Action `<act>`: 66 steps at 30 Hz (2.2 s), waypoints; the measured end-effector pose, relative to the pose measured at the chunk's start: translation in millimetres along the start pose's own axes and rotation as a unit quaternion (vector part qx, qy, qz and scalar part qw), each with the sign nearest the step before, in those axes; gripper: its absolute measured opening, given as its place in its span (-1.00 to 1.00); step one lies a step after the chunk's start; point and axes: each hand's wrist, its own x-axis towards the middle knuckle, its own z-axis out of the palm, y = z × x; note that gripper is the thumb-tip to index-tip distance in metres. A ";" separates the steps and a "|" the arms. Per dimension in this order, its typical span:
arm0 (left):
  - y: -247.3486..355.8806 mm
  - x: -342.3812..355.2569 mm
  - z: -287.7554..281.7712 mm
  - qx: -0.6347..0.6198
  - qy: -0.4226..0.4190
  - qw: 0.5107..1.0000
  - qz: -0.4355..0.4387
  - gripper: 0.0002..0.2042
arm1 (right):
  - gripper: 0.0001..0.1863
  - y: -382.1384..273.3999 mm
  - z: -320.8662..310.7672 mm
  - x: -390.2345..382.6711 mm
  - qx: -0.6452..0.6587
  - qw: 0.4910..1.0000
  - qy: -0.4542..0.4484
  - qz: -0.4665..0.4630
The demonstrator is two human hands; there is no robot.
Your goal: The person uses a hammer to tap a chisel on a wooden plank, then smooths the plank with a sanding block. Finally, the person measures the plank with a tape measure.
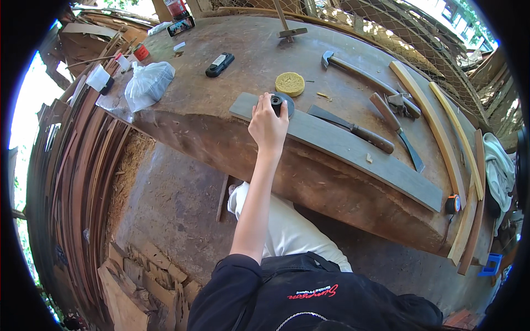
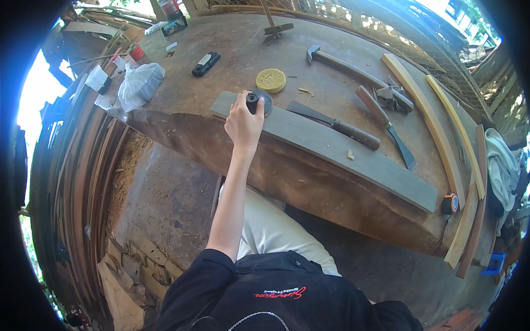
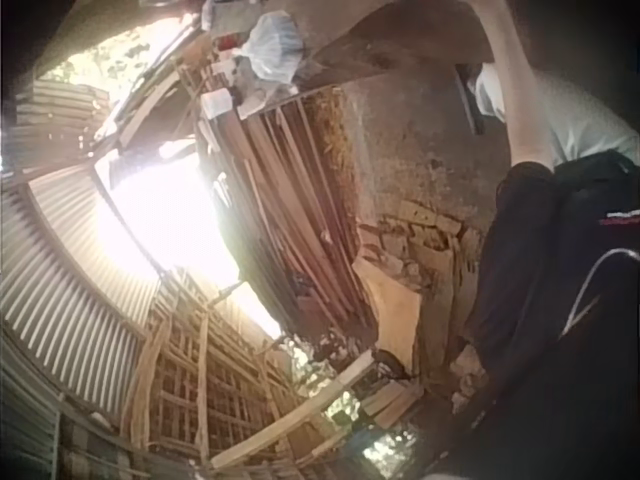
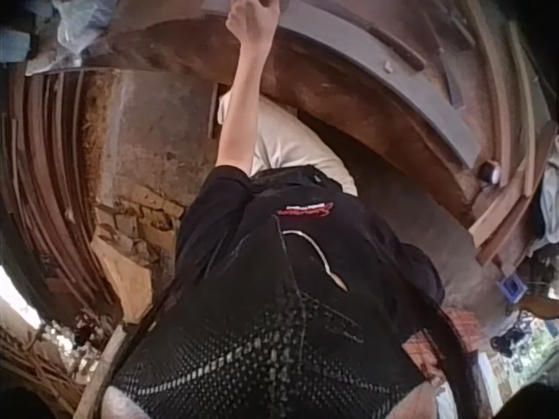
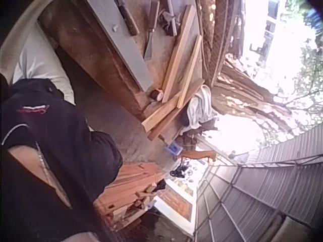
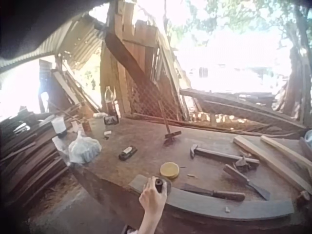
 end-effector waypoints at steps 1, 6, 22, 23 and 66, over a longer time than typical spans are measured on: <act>-0.2 -0.4 0.3 0.003 0.002 1.000 0.005 -0.64 | -0.72 0.5 -0.2 -0.7 0.002 1.000 -0.001 0.001; 0.9 -0.1 2.4 -0.009 0.011 1.000 0.005 -0.66 | -0.72 -1.0 -0.2 0.5 0.011 1.000 0.004 0.007; -3.4 -0.9 7.9 -0.007 0.043 0.999 0.014 -0.67 | -0.71 -8.4 0.5 2.3 0.029 0.999 0.014 0.009; -4.0 -0.9 8.7 -0.009 0.052 0.999 0.011 -0.68 | -0.71 -9.0 -0.1 2.3 0.030 0.999 0.015 0.009; -1.8 -0.5 4.2 -0.016 0.029 0.999 0.015 -0.66 | -0.70 -22.6 -3.4 0.5 0.052 0.998 0.027 0.019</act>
